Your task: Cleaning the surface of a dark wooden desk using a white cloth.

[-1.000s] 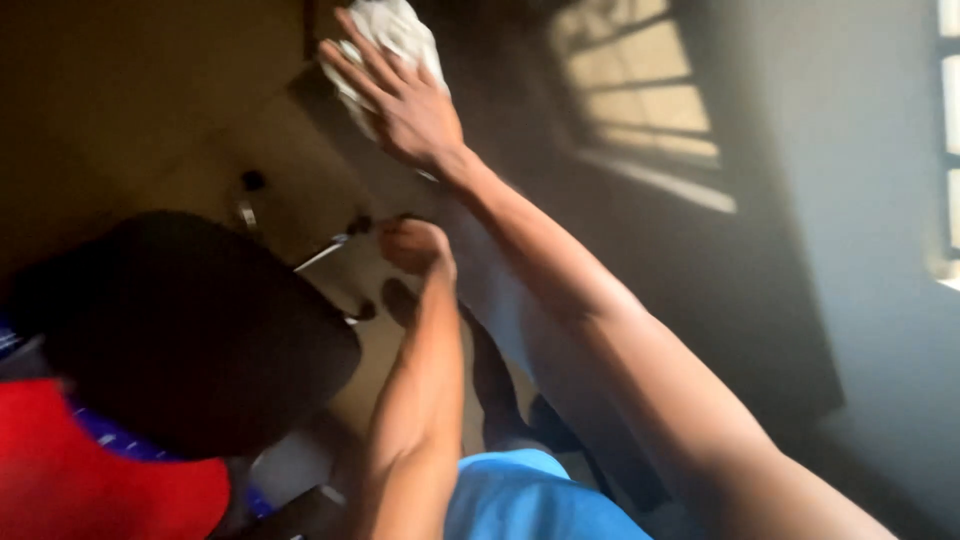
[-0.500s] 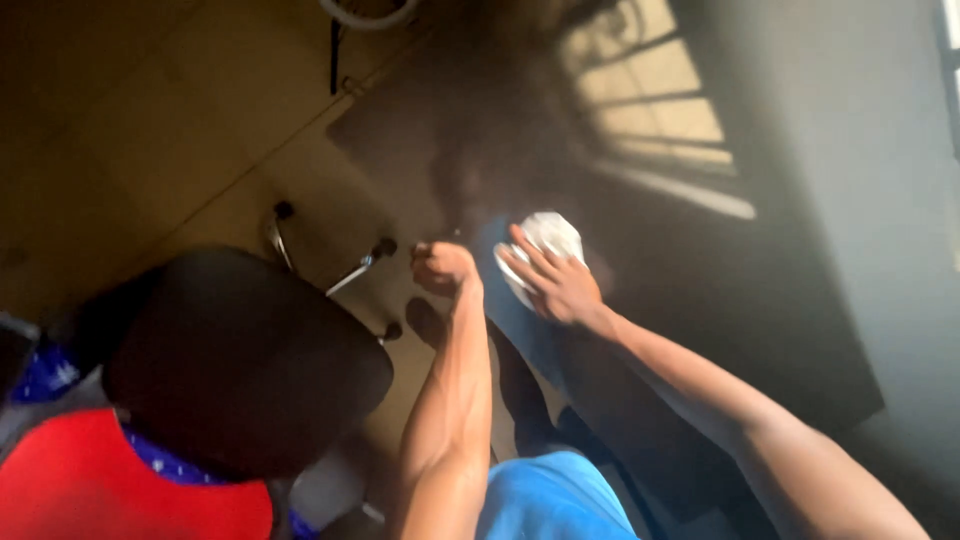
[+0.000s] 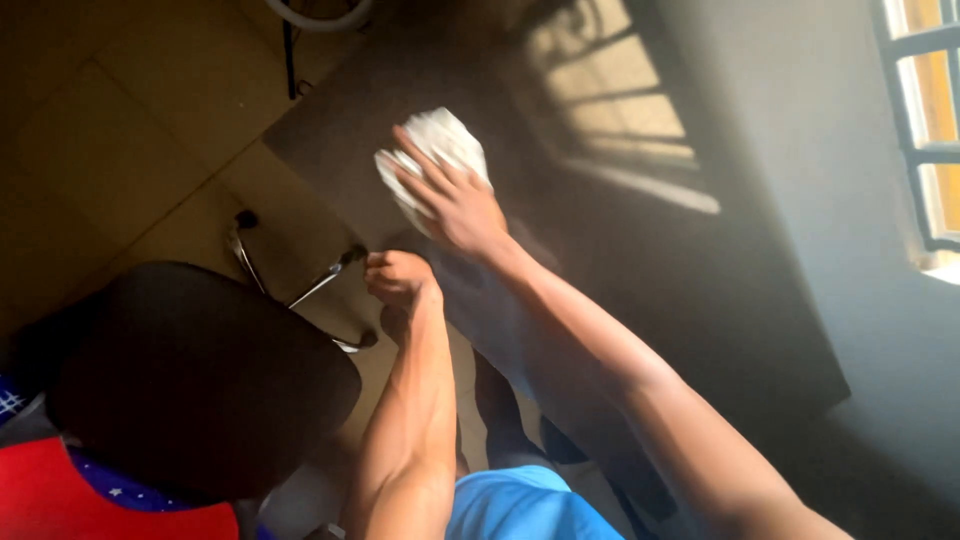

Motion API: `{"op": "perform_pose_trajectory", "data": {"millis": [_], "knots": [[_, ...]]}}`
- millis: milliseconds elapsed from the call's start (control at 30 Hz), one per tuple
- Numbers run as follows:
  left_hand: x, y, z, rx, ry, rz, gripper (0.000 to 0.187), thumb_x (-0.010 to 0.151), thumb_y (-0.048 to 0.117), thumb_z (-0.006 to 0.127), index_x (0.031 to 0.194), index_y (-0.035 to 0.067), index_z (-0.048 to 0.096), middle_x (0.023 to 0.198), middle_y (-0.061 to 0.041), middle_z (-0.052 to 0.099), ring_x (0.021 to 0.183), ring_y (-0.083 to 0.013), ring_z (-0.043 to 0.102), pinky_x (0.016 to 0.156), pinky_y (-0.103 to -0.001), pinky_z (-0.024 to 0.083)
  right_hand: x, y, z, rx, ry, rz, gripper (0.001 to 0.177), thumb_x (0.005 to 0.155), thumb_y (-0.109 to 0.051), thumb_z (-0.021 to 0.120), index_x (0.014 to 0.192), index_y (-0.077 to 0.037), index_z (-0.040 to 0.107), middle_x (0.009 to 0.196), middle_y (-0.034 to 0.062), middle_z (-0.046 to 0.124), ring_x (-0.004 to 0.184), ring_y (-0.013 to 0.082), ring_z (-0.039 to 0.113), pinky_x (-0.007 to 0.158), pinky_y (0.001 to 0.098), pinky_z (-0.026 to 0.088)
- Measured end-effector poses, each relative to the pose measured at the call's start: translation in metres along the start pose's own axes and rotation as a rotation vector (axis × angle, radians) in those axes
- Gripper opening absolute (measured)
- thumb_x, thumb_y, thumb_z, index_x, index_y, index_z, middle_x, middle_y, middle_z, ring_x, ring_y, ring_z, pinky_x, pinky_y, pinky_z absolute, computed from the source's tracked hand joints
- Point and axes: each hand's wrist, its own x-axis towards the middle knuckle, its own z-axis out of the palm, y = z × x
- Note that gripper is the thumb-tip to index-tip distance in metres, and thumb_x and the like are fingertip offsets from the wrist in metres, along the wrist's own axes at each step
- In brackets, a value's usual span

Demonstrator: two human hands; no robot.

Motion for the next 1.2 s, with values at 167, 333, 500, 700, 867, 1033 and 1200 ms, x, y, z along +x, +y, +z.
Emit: {"op": "perform_pose_trajectory", "data": {"millis": [167,333,500,700,867,1033,1200], "knots": [[0.001,-0.004,0.023,-0.037,-0.008,-0.013,0.022,0.104,0.007,0.048,0.101,-0.006,0.065,0.093,-0.021,0.070,0.081,-0.0359,0.072,0.071,-0.048,0.058,-0.213,0.037,0.017,-0.063,-0.068,0.107,0.098,0.066,-0.021,0.077,0.157,-0.022,0.040,0.169,0.0139,0.024,0.129,0.0356,0.062,0.098,0.0497,0.051],[-0.005,-0.004,0.035,-0.003,0.040,-0.146,0.029,0.100,0.013,0.048,0.090,-0.006,0.067,0.087,-0.023,0.070,0.080,-0.0351,0.072,0.075,-0.046,0.057,-0.194,0.037,0.006,-0.066,-0.210,0.219,0.086,0.076,-0.027,0.072,0.156,-0.023,0.041,0.168,0.0149,0.022,0.123,0.0380,0.061,0.089,0.0528,0.052],[-0.002,-0.003,0.001,0.108,0.097,0.036,0.024,0.097,0.010,0.048,0.089,-0.003,0.066,0.084,-0.019,0.069,0.075,-0.0322,0.071,0.068,-0.043,0.057,-0.033,0.034,-0.025,-0.008,-0.134,0.231,0.083,0.085,-0.027,0.068,0.161,-0.019,0.037,0.172,0.0124,0.015,0.129,0.0405,0.055,0.088,0.0543,0.052],[-0.003,-0.009,0.015,0.072,-0.011,-0.010,0.021,0.092,0.011,0.052,0.094,-0.004,0.066,0.082,-0.017,0.068,0.070,-0.0314,0.072,0.062,-0.041,0.058,0.094,0.057,-0.018,-0.080,0.032,0.165,0.071,0.102,-0.032,0.059,0.167,-0.020,0.031,0.175,0.0115,0.013,0.138,0.0373,0.049,0.107,0.0575,0.048],[0.005,-0.011,0.022,0.001,0.034,0.086,0.037,0.097,0.014,0.041,0.102,-0.012,0.066,0.086,-0.021,0.069,0.072,-0.0345,0.072,0.060,-0.043,0.057,0.058,0.058,-0.008,-0.109,0.229,0.143,0.072,0.102,-0.031,0.062,0.166,-0.021,0.030,0.173,0.0095,0.015,0.148,0.0367,0.046,0.111,0.0515,0.046],[0.000,-0.004,0.012,-0.370,-0.109,-0.231,0.041,0.109,0.019,0.039,0.097,-0.008,0.067,0.095,-0.027,0.071,0.088,-0.0412,0.072,0.082,-0.052,0.056,-0.141,0.065,-0.032,0.092,0.163,0.349,0.079,0.083,-0.022,0.069,0.158,-0.019,0.041,0.168,0.0133,0.033,0.142,0.0400,0.053,0.115,0.0480,0.045],[0.001,-0.010,0.023,-0.306,-0.164,-0.310,0.039,0.104,0.024,0.039,0.099,-0.003,0.067,0.098,-0.025,0.072,0.093,-0.0405,0.072,0.086,-0.050,0.056,-0.218,0.110,-0.003,-0.092,0.438,0.801,0.064,0.110,-0.026,0.049,0.168,-0.008,0.026,0.174,0.0238,0.025,0.162,0.0420,0.022,0.132,0.0522,0.018]]}}
